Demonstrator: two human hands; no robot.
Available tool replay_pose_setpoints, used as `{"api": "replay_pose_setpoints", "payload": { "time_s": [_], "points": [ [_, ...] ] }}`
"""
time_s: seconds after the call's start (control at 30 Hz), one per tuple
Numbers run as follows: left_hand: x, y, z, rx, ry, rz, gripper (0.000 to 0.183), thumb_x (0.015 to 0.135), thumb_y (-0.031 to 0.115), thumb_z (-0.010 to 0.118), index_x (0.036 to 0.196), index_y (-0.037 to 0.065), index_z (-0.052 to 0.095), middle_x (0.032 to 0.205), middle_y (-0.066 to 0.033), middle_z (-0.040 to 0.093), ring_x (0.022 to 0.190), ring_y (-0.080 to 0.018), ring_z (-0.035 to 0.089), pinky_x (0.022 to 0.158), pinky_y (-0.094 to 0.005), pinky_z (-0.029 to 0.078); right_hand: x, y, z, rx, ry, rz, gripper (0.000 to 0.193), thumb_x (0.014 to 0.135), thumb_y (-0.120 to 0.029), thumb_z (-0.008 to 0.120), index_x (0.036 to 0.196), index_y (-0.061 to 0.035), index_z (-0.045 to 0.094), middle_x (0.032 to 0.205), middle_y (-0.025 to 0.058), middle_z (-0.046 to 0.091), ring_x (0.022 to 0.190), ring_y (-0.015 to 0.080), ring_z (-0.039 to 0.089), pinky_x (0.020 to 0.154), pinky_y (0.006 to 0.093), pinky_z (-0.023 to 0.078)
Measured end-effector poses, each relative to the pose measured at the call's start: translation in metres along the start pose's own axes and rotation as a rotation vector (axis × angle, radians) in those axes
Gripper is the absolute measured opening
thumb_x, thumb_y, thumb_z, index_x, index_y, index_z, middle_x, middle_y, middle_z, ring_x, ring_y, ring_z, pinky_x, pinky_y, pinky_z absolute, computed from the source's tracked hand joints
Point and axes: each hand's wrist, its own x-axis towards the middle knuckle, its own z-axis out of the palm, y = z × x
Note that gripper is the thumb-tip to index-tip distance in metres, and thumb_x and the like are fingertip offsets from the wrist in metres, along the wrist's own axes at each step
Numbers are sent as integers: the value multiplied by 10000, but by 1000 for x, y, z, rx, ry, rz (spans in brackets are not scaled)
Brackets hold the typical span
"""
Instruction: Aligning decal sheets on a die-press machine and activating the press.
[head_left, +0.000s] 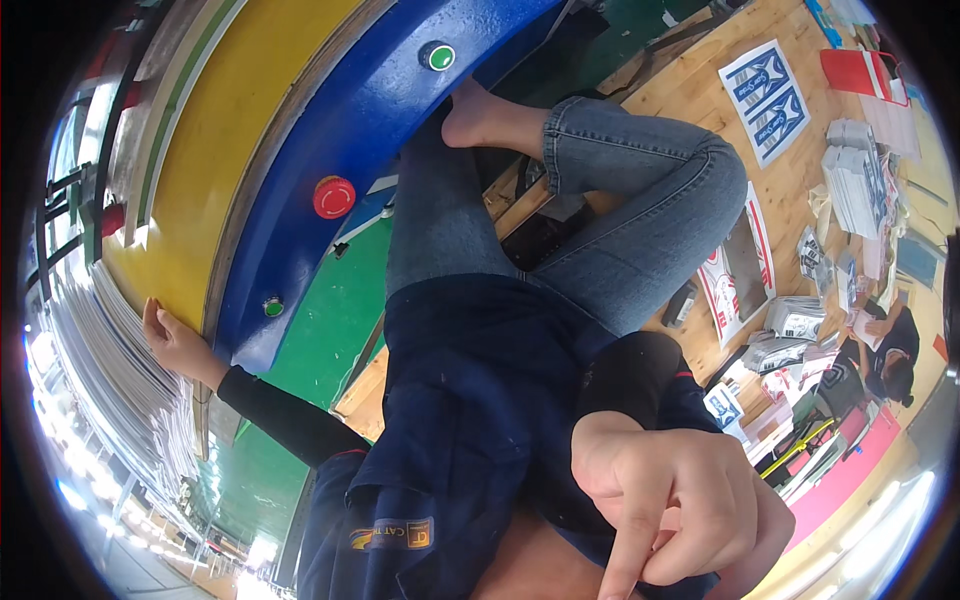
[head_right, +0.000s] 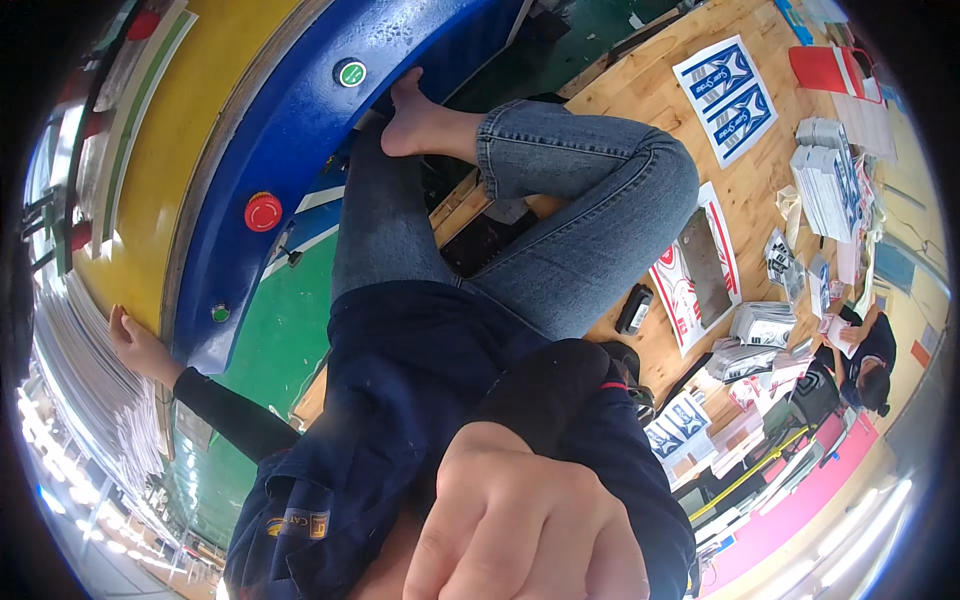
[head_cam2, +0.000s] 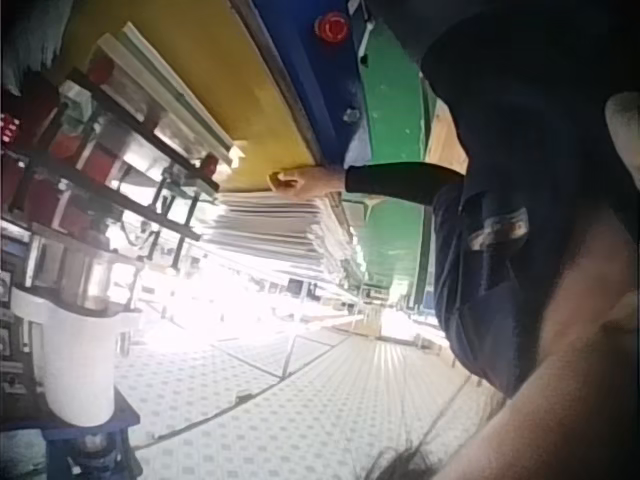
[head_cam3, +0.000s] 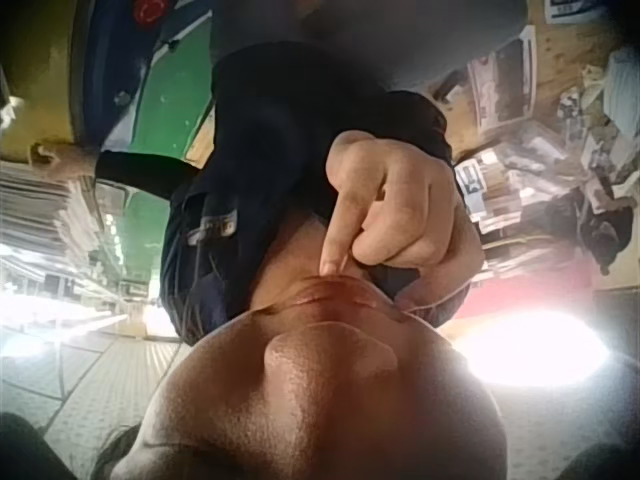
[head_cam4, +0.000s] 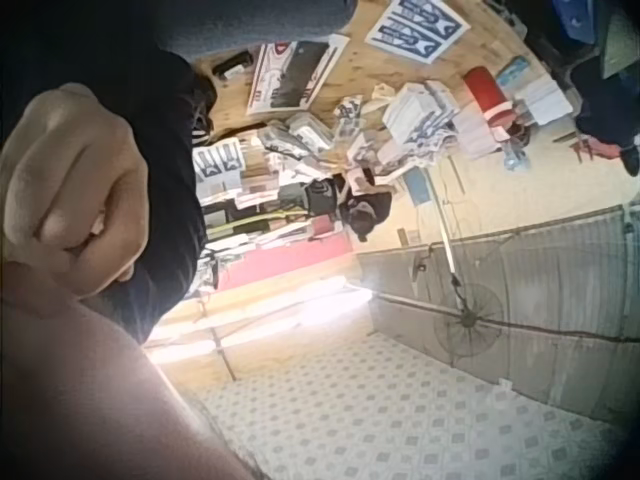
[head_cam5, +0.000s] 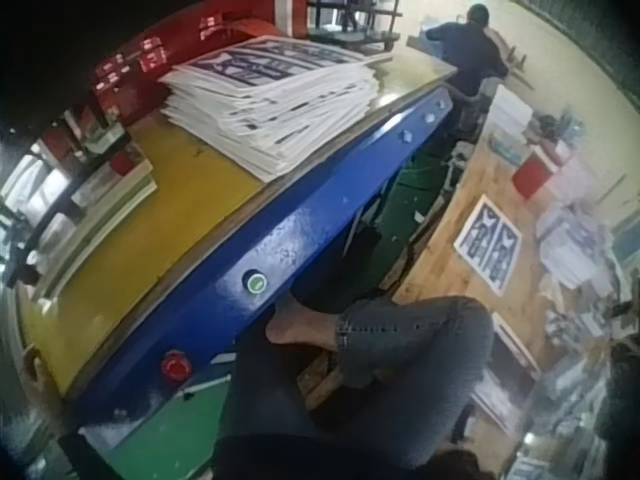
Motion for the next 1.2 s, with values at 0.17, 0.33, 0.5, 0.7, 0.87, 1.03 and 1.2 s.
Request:
{"api": "replay_pose_setpoints", "payload": {
  "time_s": [0.17,0.33,0.5,0.7,0.87,1.03,1.2],
  "points": [
    [0,5,0,23,-6,-10,301,999,137,553,1223,11,708,1200,-129,739,1109,-255,705,990,-338,522,4,9,-1,54,-39,-22,72,874,-106,702,829,-75,656,645,59,518,699,194,577,781,404,663],
    [0,1,1,3,1,-11,302,996,136,554,1221,10,711,1185,-129,745,1097,-262,713,985,-340,528,13,3,0,43,-23,150,179,844,-241,765,828,-97,661,642,43,497,723,201,569,843,402,651],
    [0,2,1,0,6,4,304,992,134,559,1224,10,710,1175,-130,748,1089,-262,717,976,-340,533,9,-5,3,10,-8,182,198,841,-257,769,826,-96,655,642,34,482,732,194,570,849,419,653],
    [0,6,0,16,8,-9,303,989,133,560,1218,9,714,1174,-133,749,1097,-258,716,972,-345,535,8,7,0,42,-38,79,194,846,-244,775,830,-92,655,637,36,484,729,191,570,854,428,654],
    [0,4,0,18,10,-2,305,988,137,560,1216,8,716,1166,-132,753,1090,-262,720,968,-346,537,4,-1,6,30,-8,125,205,850,-248,780,836,-87,653,635,42,491,727,196,575,840,422,658],
    [0,2,0,15,13,6,307,987,138,560,1219,10,716,1164,-132,755,1088,-264,722,967,-346,539,2,24,6,9,56,-216,134,900,63,621,809,-35,612,640,85,527,675,191,596,673,431,690],
    [0,3,2,9,15,-8,304,988,134,558,1218,15,717,1170,-128,752,1090,-265,719,970,-348,538,2,22,2,57,41,-137,116,914,21,643,812,-23,611,635,87,514,695,192,593,676,461,691]
  ]
}}
